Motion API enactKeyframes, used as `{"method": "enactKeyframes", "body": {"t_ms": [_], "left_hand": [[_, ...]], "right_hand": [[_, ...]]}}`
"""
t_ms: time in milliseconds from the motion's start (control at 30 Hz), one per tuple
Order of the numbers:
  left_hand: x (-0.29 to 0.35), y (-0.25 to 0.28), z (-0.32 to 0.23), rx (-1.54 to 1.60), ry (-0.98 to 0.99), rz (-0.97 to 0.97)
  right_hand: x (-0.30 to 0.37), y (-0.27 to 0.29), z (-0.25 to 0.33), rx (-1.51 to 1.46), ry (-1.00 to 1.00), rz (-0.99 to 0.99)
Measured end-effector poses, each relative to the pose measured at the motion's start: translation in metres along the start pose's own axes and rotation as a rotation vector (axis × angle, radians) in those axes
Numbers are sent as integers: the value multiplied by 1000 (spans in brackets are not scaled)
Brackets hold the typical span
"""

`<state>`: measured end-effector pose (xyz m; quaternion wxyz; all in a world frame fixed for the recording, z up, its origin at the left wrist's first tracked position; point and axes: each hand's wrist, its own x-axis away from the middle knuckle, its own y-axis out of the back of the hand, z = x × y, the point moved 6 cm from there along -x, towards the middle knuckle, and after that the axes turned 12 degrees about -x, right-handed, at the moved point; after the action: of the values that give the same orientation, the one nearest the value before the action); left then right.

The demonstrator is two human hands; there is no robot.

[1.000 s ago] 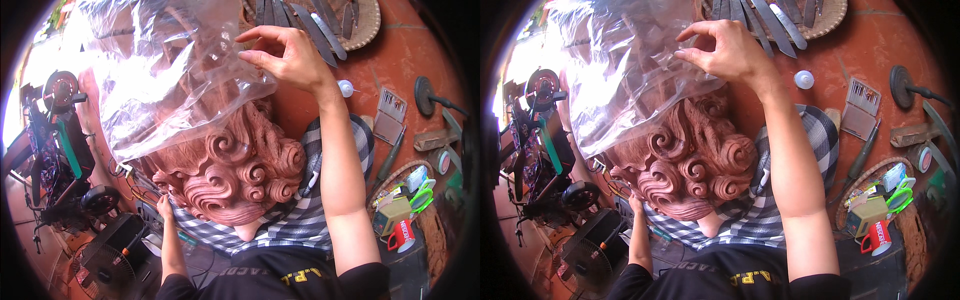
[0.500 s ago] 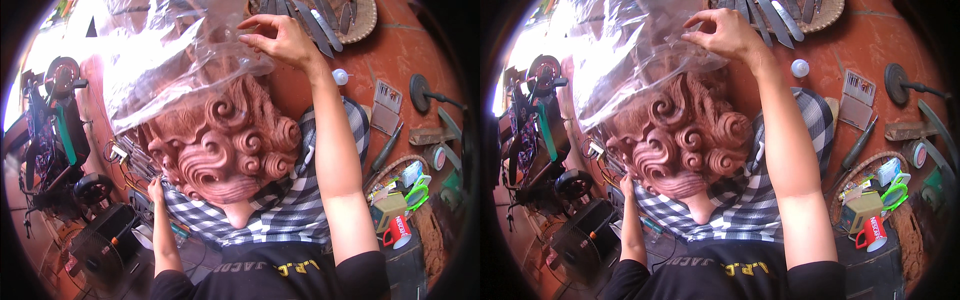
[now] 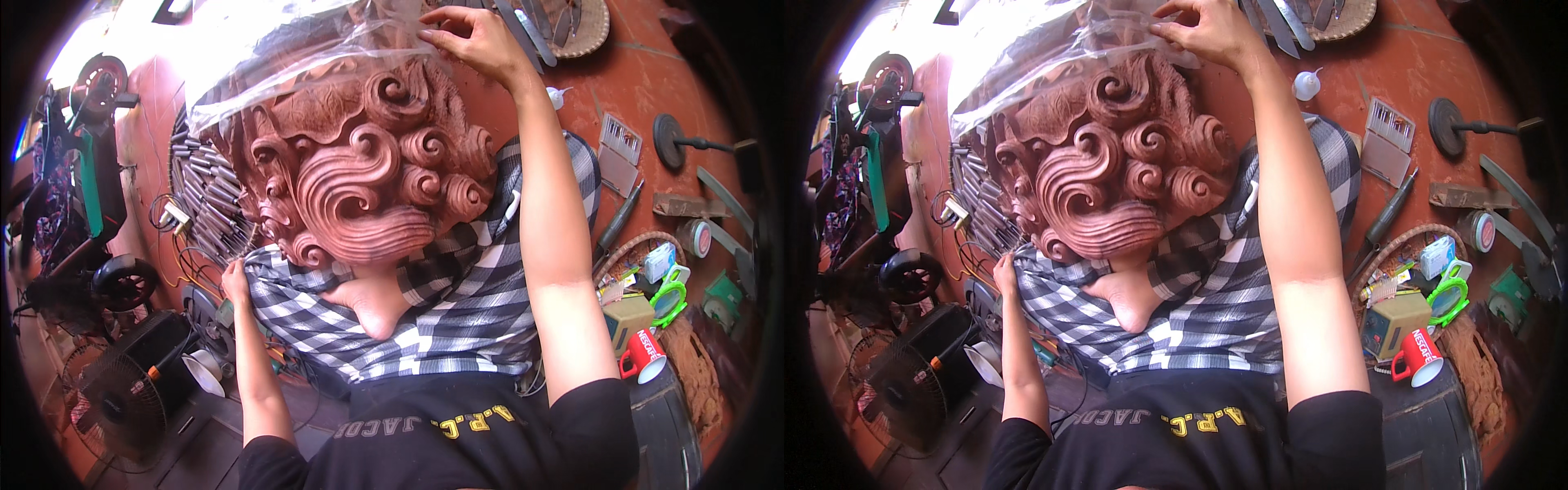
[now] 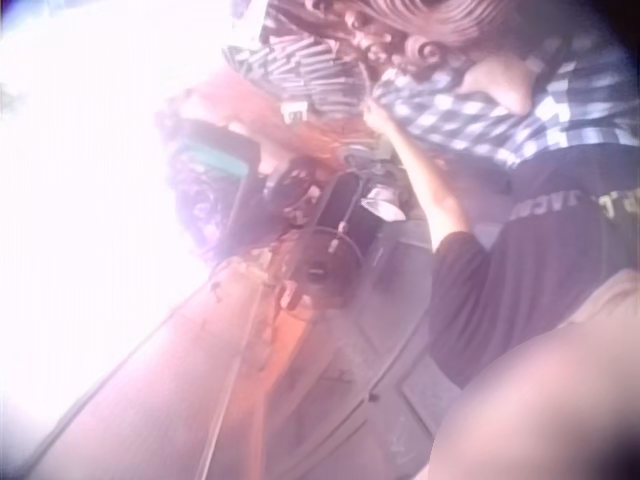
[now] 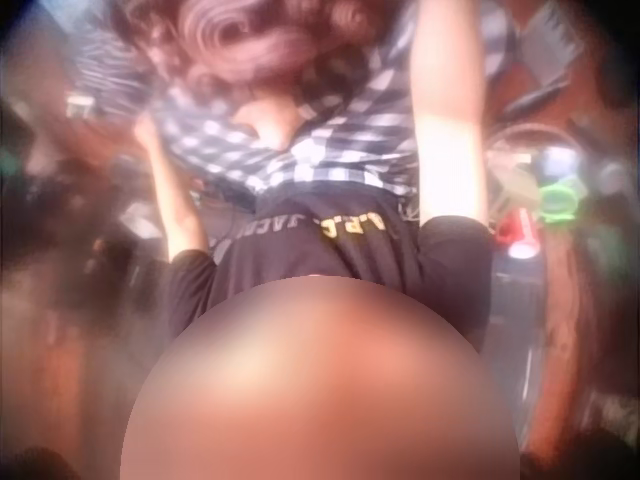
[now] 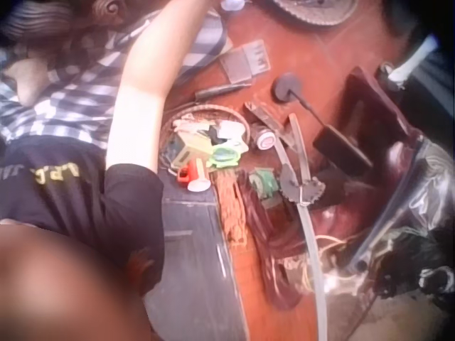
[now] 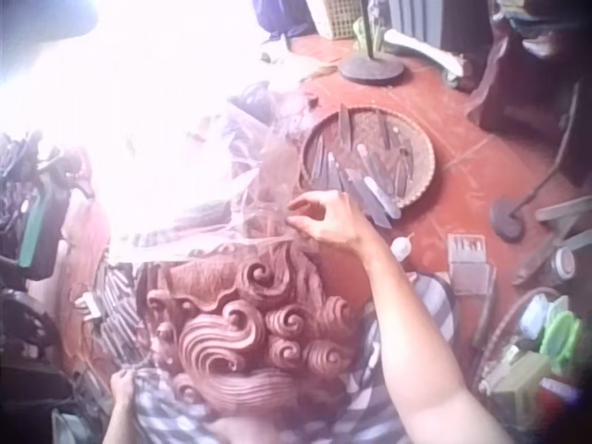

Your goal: The person carves a large, reddish-brown wooden piece with intricate swirl patterns. They use a rotary tool to refine the details and then switch to a chisel and mallet to shape the surface. The person occasionally wipes away wood dust with their hand.

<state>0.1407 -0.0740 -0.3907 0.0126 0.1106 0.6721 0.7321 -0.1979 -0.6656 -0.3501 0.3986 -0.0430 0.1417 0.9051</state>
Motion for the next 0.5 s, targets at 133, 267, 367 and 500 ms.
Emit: {"method": "enactKeyframes", "body": {"t_ms": [133, 267, 367, 500], "left_hand": [[1, -3, 3, 31, -4, 27], [-1, -4, 6, 55, -5, 30], [2, -2, 3, 43, 7, 28], [-1, -3, 9, 59, -10, 27]], "right_hand": [[-4, -2, -3, 1, -54, 23], [-4, -4, -2, -54, -133, 34], [-3, -3, -1, -46, -142, 30], [-6, -6, -1, -59, -115, 32]]}}
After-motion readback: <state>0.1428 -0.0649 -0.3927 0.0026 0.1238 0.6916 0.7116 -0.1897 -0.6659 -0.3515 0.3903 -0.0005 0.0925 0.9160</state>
